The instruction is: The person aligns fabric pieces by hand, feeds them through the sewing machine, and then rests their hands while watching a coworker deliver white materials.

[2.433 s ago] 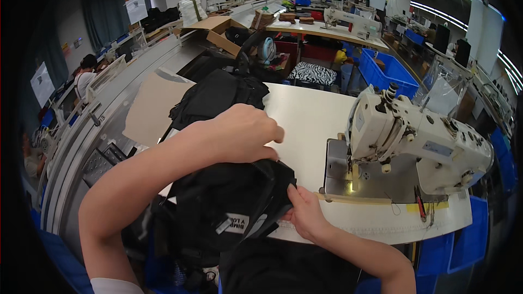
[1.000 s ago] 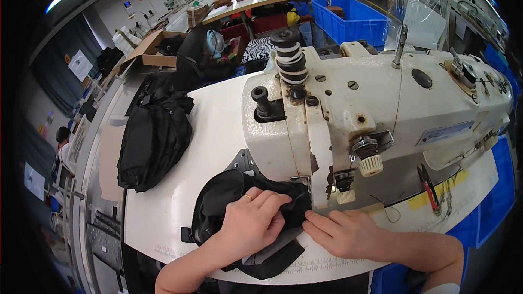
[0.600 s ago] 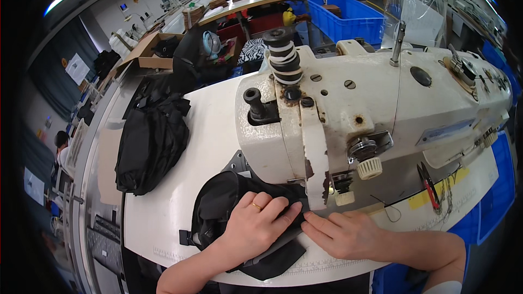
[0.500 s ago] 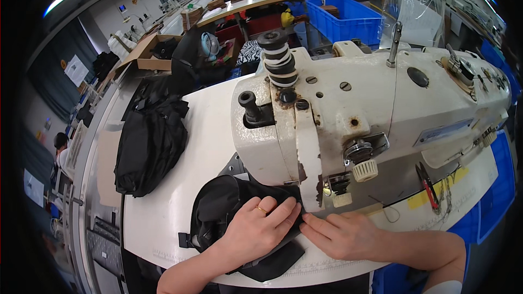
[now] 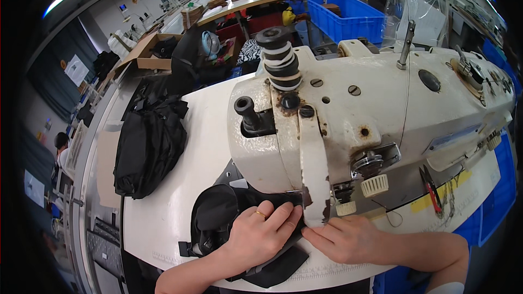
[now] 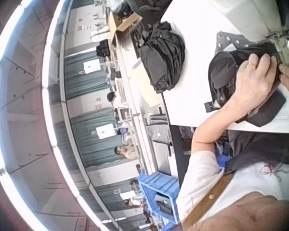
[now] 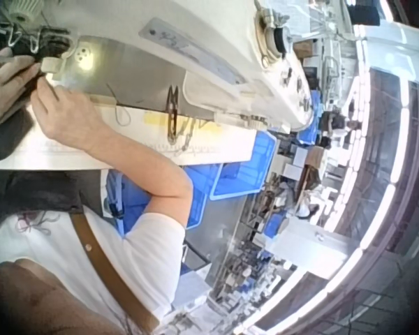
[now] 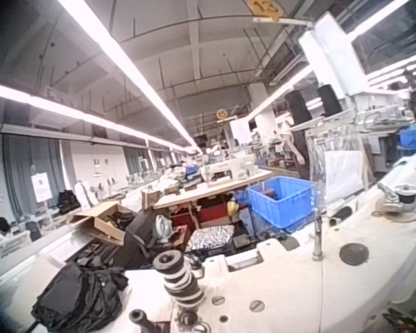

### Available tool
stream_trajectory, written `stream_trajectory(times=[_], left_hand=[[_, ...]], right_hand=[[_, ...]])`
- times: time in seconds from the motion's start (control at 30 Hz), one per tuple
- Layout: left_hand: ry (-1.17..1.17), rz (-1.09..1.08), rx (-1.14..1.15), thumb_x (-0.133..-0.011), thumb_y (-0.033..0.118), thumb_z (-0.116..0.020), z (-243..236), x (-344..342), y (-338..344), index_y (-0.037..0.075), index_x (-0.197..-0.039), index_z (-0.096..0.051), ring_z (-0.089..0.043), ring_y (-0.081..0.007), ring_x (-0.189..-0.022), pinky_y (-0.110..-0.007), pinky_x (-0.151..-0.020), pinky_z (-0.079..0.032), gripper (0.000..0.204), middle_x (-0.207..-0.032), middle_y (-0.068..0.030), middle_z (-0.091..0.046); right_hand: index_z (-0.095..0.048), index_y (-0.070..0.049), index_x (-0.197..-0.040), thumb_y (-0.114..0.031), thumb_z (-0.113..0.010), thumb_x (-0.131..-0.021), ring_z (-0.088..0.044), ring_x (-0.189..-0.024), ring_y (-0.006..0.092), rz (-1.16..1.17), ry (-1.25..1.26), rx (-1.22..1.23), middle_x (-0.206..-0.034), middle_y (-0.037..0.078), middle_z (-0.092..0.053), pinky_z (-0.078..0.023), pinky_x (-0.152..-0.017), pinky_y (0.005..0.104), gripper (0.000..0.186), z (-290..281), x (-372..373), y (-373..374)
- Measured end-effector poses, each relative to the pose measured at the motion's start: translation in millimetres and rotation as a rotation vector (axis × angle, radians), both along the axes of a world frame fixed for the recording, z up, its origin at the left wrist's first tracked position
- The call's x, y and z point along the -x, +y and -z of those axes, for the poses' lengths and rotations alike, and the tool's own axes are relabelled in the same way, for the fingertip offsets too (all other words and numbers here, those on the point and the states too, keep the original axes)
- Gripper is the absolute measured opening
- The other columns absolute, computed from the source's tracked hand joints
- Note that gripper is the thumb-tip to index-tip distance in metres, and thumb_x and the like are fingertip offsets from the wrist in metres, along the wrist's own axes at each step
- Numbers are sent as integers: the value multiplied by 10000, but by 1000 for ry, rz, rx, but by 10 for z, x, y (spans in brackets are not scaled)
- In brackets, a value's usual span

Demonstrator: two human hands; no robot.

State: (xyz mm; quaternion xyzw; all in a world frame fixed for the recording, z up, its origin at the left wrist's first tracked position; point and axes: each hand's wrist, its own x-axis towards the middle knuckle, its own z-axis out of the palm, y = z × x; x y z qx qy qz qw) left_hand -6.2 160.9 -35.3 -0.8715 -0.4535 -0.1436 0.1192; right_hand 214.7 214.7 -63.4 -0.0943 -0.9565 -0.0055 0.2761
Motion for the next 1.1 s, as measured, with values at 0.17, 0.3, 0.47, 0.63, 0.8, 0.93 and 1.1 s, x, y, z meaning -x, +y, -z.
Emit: stream_trajectory(times=[0.17,0.3,0.47,0.63,0.8,0.93,1.1], left_hand=[[-121,6,36,-683,111,-683,-9,0,74,27,-988,-716,-582,-203,-861,-317,-714,-496,318,-1114,-44,-646],[-242,-26,126,-658,84,-727,52,38,62,52,-987,-726,-620,-207,-974,-343,-794,-518,331,-1080,-35,-688],[-267,5,123,-675,72,-724,43,71,201,79,-1011,-739,-651,-191,-923,-332,-797,-534,337,-988,-21,-717],[-317,-15,107,-683,81,-744,40,92,325,95,-966,-756,-671,-213,-850,-321,-738,-544,284,-908,-22,-718],[-339,-3,92,-706,86,-747,48,79,367,88,-928,-756,-672,-219,-813,-325,-705,-545,222,-894,-37,-712],[-321,11,55,-707,78,-741,90,89,362,87,-934,-755,-675,-217,-811,-338,-716,-544,228,-894,-33,-710],[-297,26,27,-681,73,-735,104,99,370,89,-959,-752,-673,-219,-845,-357,-767,-544,279,-920,-17,-710]], right_hand=[[-677,-6,-949,-121,-659,-725,-605,-672,103,-7,12,19,-1041,133,-680,-468,-483,201,252,2,-5,20],[-674,-6,-953,-112,-661,-726,-600,-658,99,-8,27,52,-1030,125,-679,-465,-484,203,251,-42,0,6],[-675,-36,-963,-132,-678,-746,-534,-594,89,68,50,-41,-951,56,-662,-424,-456,207,238,0,41,39],[-682,-64,-974,-136,-693,-744,-464,-535,96,153,122,-53,-759,-8,-551,-391,-433,234,242,105,77,103],[-678,-54,-989,-136,-684,-740,-464,-524,107,133,127,-25,-852,21,-633,-400,-437,241,262,127,74,133],[-672,-43,-1000,-144,-681,-743,-482,-529,112,127,83,-45,-964,64,-683,-412,-451,240,276,81,75,139],[-669,-39,-987,-151,-682,-758,-520,-549,112,110,99,-32,-956,68,-678,-432,-463,235,255,76,78,142]])
